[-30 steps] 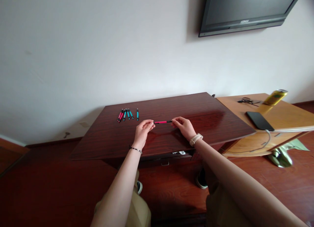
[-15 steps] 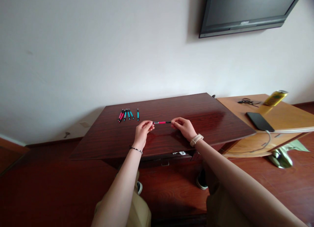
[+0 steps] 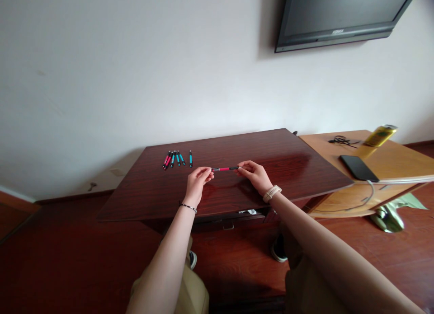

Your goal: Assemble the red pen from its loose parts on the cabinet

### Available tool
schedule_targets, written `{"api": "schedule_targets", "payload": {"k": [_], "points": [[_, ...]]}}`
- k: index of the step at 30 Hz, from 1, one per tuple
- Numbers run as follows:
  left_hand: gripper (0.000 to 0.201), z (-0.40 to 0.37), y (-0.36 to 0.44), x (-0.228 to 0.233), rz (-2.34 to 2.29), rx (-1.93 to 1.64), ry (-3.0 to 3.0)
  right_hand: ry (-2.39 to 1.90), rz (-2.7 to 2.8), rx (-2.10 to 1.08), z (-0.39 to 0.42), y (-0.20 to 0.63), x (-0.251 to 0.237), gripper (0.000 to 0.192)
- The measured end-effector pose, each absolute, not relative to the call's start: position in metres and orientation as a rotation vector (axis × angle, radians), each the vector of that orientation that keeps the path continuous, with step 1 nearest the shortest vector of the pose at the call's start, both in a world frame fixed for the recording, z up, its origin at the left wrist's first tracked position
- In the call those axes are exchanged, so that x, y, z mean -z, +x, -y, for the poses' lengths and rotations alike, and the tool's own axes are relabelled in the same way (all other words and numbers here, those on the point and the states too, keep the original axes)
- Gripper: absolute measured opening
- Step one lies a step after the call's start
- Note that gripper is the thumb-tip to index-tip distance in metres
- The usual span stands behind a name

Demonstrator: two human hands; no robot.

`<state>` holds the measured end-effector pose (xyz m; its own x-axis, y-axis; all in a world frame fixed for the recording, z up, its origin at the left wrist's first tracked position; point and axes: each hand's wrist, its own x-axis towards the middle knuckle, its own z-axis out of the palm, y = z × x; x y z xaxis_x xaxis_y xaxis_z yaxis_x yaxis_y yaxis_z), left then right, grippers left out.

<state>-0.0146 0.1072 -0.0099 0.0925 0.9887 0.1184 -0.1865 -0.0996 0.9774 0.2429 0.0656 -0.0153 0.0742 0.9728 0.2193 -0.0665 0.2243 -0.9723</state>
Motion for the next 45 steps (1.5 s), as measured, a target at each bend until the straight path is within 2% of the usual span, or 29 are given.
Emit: {"api": "schedule_targets", "payload": {"k": [25, 45], "points": [[0.039, -0.1072, -0.0149, 0.0115, -0.935, -1.319, 1.197, -1.018, 1.217, -0.962, -0.0688, 0.2432, 0.0201, 0.037], [0.042, -0.1065, -0.0113, 0.0148, -0.997, -1.299, 1.255, -1.060, 1.204, -0.920, -0.0692, 0.2415, 0.0187, 0.044]]}}
